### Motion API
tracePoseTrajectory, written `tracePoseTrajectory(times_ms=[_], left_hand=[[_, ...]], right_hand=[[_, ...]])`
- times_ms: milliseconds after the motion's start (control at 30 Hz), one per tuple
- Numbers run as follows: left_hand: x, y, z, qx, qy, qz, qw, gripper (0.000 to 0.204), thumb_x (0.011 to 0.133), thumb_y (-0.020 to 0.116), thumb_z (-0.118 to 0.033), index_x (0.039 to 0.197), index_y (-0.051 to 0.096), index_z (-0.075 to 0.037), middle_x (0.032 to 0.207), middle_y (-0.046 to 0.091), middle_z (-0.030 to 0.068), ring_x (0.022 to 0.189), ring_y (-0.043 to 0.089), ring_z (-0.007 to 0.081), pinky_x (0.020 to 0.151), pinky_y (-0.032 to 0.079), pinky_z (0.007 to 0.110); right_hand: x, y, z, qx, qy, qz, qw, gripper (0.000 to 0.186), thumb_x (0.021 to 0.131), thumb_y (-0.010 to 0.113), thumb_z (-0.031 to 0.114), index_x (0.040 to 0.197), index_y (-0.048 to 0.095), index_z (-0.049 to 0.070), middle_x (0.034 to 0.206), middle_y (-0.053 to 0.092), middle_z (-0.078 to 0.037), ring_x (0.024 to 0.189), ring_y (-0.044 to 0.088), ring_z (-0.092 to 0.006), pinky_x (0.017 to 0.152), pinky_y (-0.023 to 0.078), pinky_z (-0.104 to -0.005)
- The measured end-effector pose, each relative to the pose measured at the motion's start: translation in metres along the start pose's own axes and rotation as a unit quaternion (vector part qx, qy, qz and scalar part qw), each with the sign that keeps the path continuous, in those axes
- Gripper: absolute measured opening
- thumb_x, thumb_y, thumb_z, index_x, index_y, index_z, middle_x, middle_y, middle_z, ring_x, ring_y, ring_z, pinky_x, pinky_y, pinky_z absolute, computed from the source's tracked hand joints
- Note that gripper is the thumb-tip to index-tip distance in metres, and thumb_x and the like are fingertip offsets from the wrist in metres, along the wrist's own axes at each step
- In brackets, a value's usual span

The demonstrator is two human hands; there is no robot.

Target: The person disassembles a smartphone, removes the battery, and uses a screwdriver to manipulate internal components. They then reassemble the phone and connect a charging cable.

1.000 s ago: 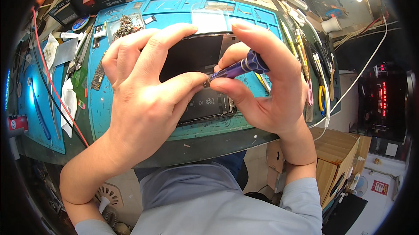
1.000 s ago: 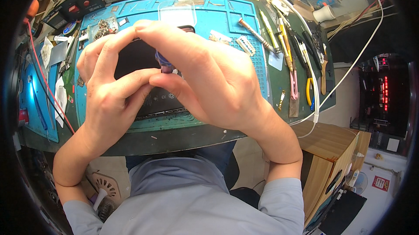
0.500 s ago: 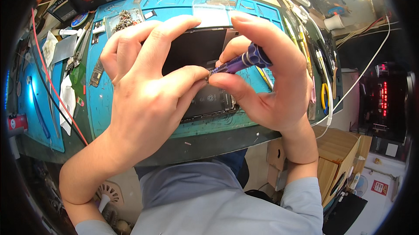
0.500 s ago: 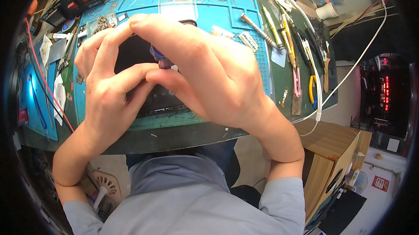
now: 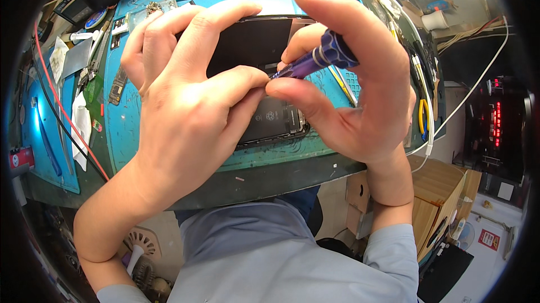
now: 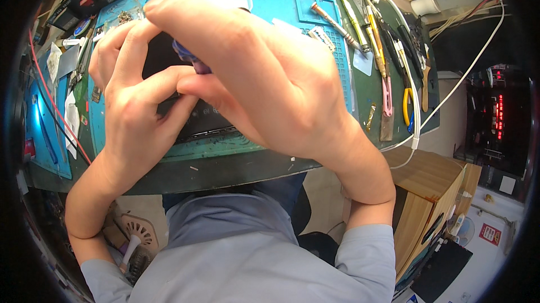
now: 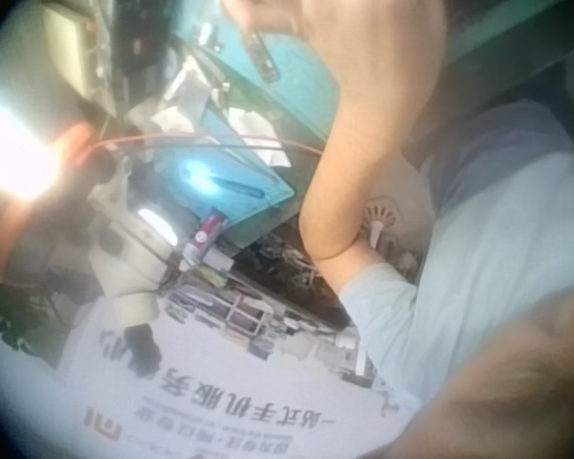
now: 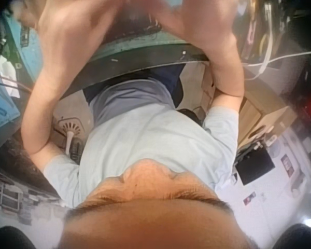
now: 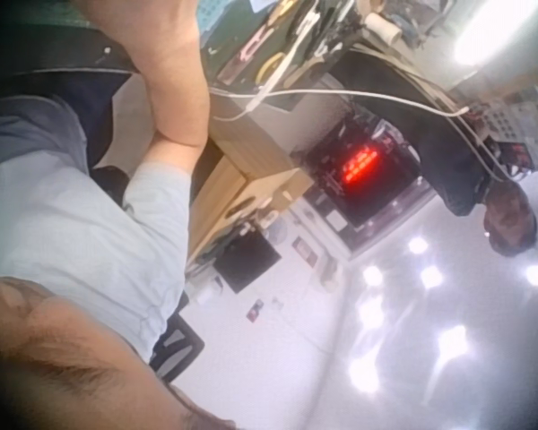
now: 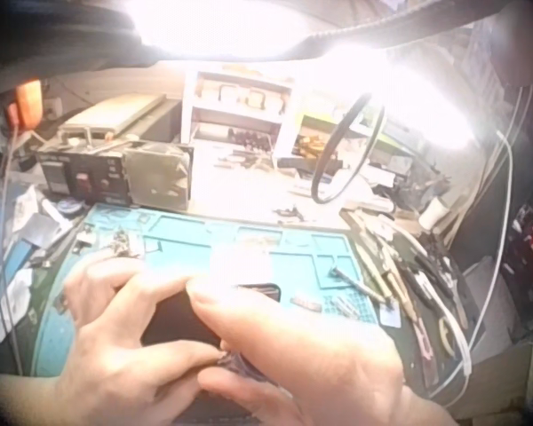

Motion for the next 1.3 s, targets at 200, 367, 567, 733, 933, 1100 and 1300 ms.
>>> tracePoseTrajectory(times_ms=[200,367,567,733,933,1100,1300], left_hand=[[0.0,0.002,0.001,-0.004,-0.008,0.01,1.0,0.021,0.068,0.084,-0.012,0.087,0.077,-0.01,0.137,0.059,0.0143,0.129,0.048,0.0365,0.11,0.03,0.047],[0.0,0.004,0.001,0.003,-0.006,0.022,1.0,0.021,0.068,0.084,-0.012,0.087,0.077,-0.009,0.139,0.058,0.0156,0.129,0.048,0.0365,0.11,0.03,0.047],[0.001,0.003,0.0,0.016,-0.006,0.028,0.999,0.02,0.068,0.084,-0.011,0.087,0.077,-0.009,0.14,0.057,0.0163,0.131,0.047,0.0363,0.11,0.03,0.046],[0.0,0.005,0.001,0.029,-0.005,0.038,0.999,0.021,0.067,0.083,-0.011,0.088,0.078,-0.01,0.143,0.056,0.0171,0.131,0.047,0.0365,0.111,0.03,0.046],[0.001,0.005,0.001,0.037,-0.008,0.049,0.998,0.021,0.068,0.083,-0.012,0.088,0.078,-0.01,0.145,0.054,0.019,0.132,0.047,0.0377,0.111,0.031,0.047],[0.001,0.006,0.001,0.036,-0.009,0.054,0.998,0.021,0.068,0.083,-0.012,0.089,0.079,-0.011,0.145,0.054,0.0203,0.133,0.046,0.0382,0.111,0.031,0.047],[0.0,0.005,0.001,0.03,-0.007,0.059,0.998,0.024,0.068,0.082,-0.011,0.091,0.079,-0.011,0.146,0.053,0.0208,0.133,0.045,0.0386,0.112,0.031,0.048]], right_hand=[[0.001,-0.002,0.002,0.024,0.017,-0.031,0.999,0.056,0.086,0.082,0.009,0.134,0.058,-0.008,0.114,0.072,-0.017,0.087,0.071,-0.0209,0.078,0.059,-0.0304],[-0.002,-0.002,0.0,0.023,-0.022,-0.089,0.996,0.054,0.085,0.081,0.009,0.132,0.06,-0.008,0.112,0.072,-0.016,0.086,0.072,-0.0213,0.076,0.059,-0.0304],[-0.001,-0.003,0.002,0.017,-0.063,-0.142,0.988,0.052,0.084,0.081,0.008,0.13,0.062,-0.007,0.11,0.073,-0.015,0.084,0.072,-0.0217,0.074,0.06,-0.0304],[-0.003,-0.003,0.001,0.016,-0.076,-0.161,0.984,0.05,0.083,0.08,0.008,0.128,0.063,-0.006,0.108,0.073,-0.014,0.083,0.073,-0.0221,0.073,0.06,-0.0304],[-0.004,-0.004,0.002,0.019,-0.091,-0.178,0.98,0.048,0.081,0.08,0.008,0.126,0.065,-0.005,0.106,0.074,-0.013,0.082,0.073,-0.0226,0.071,0.06,-0.0304],[-0.005,-0.005,0.004,0.01,-0.064,-0.172,0.983,0.048,0.079,0.08,0.007,0.124,0.066,-0.003,0.099,0.075,-0.012,0.076,0.073,-0.022,0.067,0.06,-0.0299],[0.003,-0.008,0.009,-0.019,-0.039,-0.151,0.988,0.05,0.077,0.08,0.004,0.126,0.067,-0.002,0.093,0.075,-0.011,0.073,0.073,-0.0209,0.064,0.059,-0.0299]])
Point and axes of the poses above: each hand's wrist, its own x-axis towards the middle knuckle, its own y-axis out of the palm, z = x × y, the point moved 9 cm from there along x, towards the middle knuckle
